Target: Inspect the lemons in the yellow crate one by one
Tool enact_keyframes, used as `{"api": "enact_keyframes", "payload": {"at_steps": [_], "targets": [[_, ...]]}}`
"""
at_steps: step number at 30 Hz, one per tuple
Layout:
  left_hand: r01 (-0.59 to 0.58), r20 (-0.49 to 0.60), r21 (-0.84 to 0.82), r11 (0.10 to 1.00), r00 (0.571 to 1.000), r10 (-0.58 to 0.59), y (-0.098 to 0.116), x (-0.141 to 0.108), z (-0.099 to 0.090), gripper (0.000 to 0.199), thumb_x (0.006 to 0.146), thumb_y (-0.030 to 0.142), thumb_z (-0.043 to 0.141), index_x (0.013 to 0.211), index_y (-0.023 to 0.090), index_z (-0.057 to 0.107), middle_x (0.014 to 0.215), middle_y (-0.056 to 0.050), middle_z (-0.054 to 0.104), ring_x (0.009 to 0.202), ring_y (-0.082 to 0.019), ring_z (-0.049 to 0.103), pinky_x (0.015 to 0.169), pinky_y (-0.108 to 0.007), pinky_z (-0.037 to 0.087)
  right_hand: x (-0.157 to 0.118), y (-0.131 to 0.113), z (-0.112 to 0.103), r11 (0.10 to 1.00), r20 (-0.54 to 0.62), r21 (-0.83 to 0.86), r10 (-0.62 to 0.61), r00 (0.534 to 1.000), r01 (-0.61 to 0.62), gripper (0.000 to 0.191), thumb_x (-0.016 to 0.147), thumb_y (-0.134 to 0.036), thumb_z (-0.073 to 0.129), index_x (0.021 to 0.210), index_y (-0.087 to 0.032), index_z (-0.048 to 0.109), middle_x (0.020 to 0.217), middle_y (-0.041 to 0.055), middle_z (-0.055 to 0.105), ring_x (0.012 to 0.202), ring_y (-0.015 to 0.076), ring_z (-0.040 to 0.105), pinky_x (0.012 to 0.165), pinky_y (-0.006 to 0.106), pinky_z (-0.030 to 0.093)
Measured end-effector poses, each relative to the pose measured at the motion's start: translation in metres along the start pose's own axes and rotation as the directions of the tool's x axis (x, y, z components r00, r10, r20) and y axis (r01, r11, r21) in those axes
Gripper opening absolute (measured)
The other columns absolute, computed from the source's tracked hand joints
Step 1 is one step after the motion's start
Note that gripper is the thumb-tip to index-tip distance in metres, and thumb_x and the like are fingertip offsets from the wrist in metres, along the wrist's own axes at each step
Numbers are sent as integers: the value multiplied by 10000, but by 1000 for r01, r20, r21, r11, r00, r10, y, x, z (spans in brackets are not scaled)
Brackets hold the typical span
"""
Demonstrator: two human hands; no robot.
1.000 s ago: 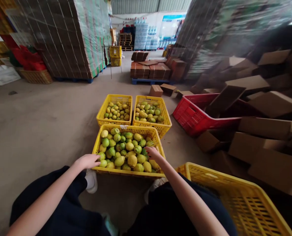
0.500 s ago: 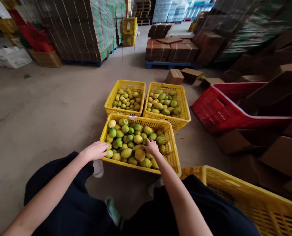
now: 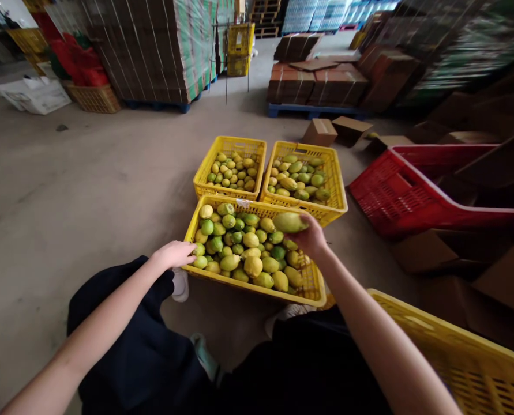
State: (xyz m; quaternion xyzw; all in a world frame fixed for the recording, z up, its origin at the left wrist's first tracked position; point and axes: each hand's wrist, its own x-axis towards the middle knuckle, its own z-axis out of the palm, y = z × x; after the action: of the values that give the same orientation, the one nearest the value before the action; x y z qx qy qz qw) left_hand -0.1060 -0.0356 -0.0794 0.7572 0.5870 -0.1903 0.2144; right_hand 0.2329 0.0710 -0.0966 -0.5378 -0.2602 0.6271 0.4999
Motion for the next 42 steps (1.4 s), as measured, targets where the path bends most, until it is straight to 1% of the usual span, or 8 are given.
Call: {"api": "enact_keyframes", "payload": {"at_steps": [6,10,17,25,33,36,37,42], "targets": [[-11,63,-16,1000,998,12,12,27,8,360,882,364,485,1148,175,636,1228,-164,651,1100,-299,630,895,-374,481,-75,-72,14,902,108,424,-136,985,78,550,844,-551,283,717,-179,668,689,88,672,686,177,674,556,335,450],[45,107,-36,998,993,-41,20,56,22,335,829,336,574,1102,163,662,1188,-178,670,1082,-318,637,890,-386,486,-106,-43,14,861,198,507,-69,978,-42,338,756,-500,485,700,-206,641,927,118,714,829,229,684,584,334,535],[234,42,-142,962,972,-231,39,96,49,468,861,332,555,1254,80,525,1225,-227,622,1133,-330,599,920,-389,461,-124,-5,29,846,269,404,253,930,-347,66,654,-245,573,655,-180,583,585,52,617,576,198,618,569,354,567],[287,-98,-322,902,938,-333,56,122,68,650,720,121,676,1326,169,445,1460,-221,371,1260,-347,492,992,-422,408,-122,-16,8,748,7,590,372,928,-304,117,702,-230,538,808,-189,566,625,37,630,622,215,649,574,365,587],[60,-248,-656,752,925,-290,60,131,34,315,700,357,754,878,178,565,897,-58,666,991,-259,615,933,-392,449,-113,-27,8,794,21,561,271,962,-236,144,721,-221,576,857,-210,534,713,17,675,605,187,643,577,360,595],[-131,-298,-816,562,930,-216,73,124,0,244,772,304,680,954,206,549,845,-10,662,830,-164,648,880,-344,499,-110,-21,11,801,86,546,237,968,-245,139,721,-240,603,840,-214,536,681,11,665,596,191,650,554,352,585],[-256,-299,-932,256,943,-145,79,118,-13,306,744,209,692,1013,199,547,888,-29,670,844,-167,662,902,-376,500,-110,-19,13,798,103,550,227,968,-246,136,717,-241,617,825,-215,539,660,6,657,591,190,650,547,342,581],[-413,-458,-844,-341,887,59,112,63,-70,386,740,253,668,1105,222,544,1142,-42,656,1040,-202,655,973,-409,494,-118,-17,29,794,139,569,165,976,-215,100,718,-263,644,778,-211,583,581,-15,628,520,167,615,524,313,565]]}}
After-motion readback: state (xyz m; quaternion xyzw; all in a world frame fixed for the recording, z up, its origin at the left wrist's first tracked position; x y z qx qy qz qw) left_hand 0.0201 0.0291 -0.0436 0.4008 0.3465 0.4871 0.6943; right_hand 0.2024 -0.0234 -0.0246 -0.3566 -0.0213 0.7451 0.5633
